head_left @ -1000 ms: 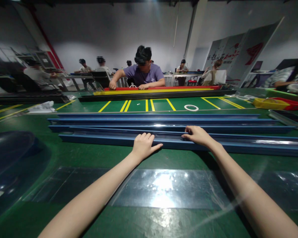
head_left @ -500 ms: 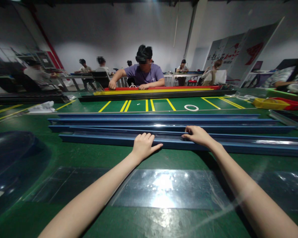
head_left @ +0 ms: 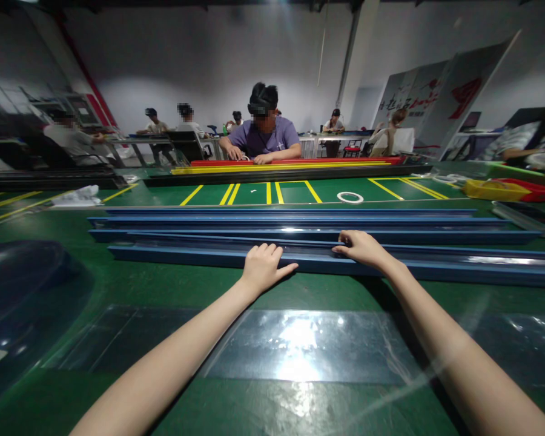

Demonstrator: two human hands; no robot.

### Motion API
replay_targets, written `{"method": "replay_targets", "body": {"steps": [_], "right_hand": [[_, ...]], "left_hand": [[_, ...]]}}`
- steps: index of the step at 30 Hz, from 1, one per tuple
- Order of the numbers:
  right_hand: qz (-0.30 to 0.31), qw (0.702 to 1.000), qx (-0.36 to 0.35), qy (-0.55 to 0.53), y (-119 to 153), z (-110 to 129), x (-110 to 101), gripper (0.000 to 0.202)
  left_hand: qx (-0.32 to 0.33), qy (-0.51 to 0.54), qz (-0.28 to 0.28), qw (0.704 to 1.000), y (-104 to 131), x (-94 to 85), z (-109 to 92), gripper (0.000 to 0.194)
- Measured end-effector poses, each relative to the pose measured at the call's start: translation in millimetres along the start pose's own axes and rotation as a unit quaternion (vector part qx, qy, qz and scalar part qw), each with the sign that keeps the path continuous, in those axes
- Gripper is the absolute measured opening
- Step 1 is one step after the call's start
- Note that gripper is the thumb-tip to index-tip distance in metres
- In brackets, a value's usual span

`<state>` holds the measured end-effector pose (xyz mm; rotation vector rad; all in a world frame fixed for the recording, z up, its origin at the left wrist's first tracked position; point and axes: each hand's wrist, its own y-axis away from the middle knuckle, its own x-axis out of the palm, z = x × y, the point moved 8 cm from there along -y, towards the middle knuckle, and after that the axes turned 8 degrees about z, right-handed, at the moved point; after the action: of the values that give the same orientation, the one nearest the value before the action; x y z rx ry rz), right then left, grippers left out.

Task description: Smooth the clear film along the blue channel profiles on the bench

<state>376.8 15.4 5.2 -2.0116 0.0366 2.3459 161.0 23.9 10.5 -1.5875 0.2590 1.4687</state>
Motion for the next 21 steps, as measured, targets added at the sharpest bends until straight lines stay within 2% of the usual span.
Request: {"method": "replay_targets", "body": {"steps": [21], "right_hand": [[0.006, 1.0, 0.002, 0.001, 0.7, 1.5, -0.6, 0.026]], "left_hand": [[-0.005, 0.021, 0.015, 1.0, -0.1, 1.3, 1.1, 0.047]]}}
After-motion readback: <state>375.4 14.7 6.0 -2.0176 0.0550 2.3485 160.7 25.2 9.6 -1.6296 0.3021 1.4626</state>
